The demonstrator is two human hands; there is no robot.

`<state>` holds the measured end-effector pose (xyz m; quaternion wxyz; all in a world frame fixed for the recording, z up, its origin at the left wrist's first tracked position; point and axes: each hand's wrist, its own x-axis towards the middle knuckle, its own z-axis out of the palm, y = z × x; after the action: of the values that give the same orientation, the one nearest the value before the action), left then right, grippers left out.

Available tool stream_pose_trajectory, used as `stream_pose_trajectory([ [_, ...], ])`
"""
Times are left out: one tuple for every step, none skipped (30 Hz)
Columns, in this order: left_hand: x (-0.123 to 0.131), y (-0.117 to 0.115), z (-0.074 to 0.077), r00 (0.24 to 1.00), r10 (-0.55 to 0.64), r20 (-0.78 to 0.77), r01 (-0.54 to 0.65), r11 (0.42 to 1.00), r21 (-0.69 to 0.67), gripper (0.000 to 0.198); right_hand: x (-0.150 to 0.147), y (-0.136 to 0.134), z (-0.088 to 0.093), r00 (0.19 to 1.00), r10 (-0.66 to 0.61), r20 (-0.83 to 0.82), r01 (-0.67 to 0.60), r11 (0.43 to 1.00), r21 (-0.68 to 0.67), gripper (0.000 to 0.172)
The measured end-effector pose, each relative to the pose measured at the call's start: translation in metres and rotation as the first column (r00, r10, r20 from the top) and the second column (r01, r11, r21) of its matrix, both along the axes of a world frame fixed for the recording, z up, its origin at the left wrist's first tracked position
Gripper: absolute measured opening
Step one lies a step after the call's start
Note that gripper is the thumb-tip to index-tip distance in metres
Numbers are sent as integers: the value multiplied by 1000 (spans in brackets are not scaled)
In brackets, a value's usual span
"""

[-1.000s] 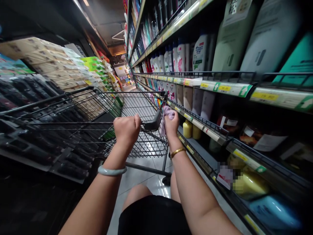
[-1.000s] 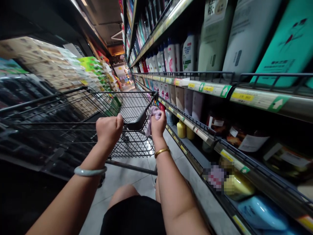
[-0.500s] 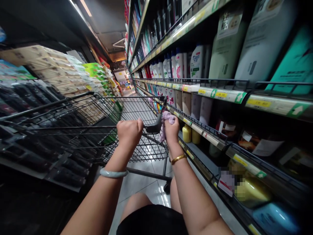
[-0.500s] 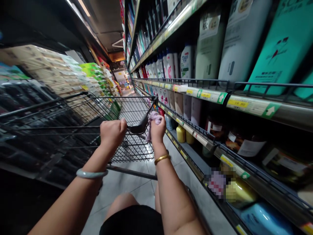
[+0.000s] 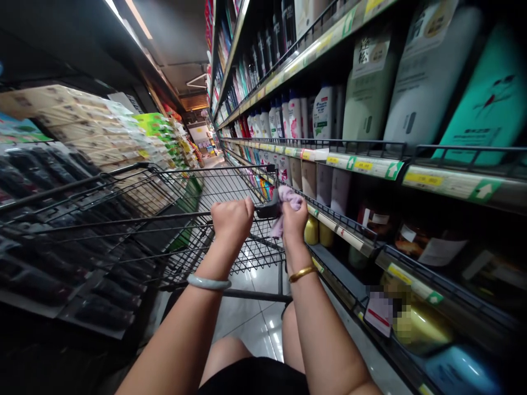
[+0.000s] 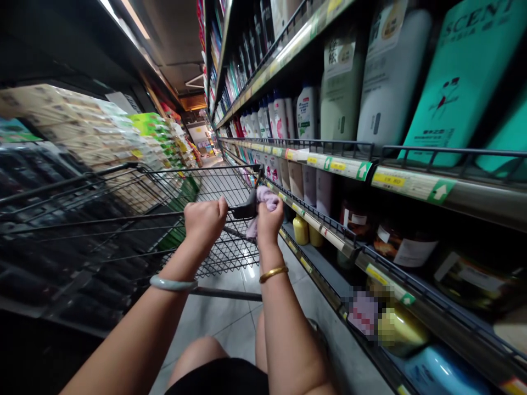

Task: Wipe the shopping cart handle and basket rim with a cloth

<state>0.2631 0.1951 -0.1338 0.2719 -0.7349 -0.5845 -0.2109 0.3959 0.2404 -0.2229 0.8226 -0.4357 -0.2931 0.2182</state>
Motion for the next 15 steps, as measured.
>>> stream_pose_trajectory([
  [2,1,0,1000,-3,1,3,1000,3,67,2,-2,6,1000,-18,7,17,999,43,31],
  [4,2,-1,1000,-5,1,5,1000,6,68,4,-4,12,999,-31,21,29,996,89,32],
  [6,3,-1,1000,-7,1,7,1000,10,69,7,-5,16,999,-39,36,34,991,127,32],
  [8,4,-2,1000,-7,0,7,1000,12,69,11,-5,16,998,-37,55,29,990,136,33],
  [9,4,-2,1000,-6,-1,6,1000,14,70,16,-3,12,998,-29,62,23,995,97,32],
  [10,4,-2,1000,-5,-2,5,1000,14,70,20,0,4,998,-15,60,14,1000,17,30],
  [11,4,-2,1000,-4,-2,4,1000,14,70,25,4,-7,999,-4,55,9,997,-83,26],
  [12,4,-2,1000,-3,-3,3,1000,13,71,28,7,-18,999,2,50,8,984,-180,20],
  [13,4,-2,1000,-3,-2,3,1000,12,71,31,9,-27,999,5,51,8,968,-252,16],
  [14,3,-2,1000,-4,0,4,1000,10,71,33,11,-34,999,4,53,11,957,-290,14],
  [14,3,-2,1000,-3,2,3,1000,8,72,33,11,-35,999,-2,53,18,956,-291,14],
  [15,3,-2,1000,1,3,-1,1000,7,72,32,10,-32,998,-8,55,23,962,-270,15],
  [15,3,-2,1000,6,1,-6,1000,8,73,31,8,-26,998,-11,60,25,970,-243,18],
  [16,3,-2,1000,12,-4,-12,1000,9,73,29,5,-16,997,-11,77,26,981,-195,23],
  [16,3,-3,1000,16,-12,-16,1000,11,73,27,4,-7,994,-8,111,23,992,-128,27],
])
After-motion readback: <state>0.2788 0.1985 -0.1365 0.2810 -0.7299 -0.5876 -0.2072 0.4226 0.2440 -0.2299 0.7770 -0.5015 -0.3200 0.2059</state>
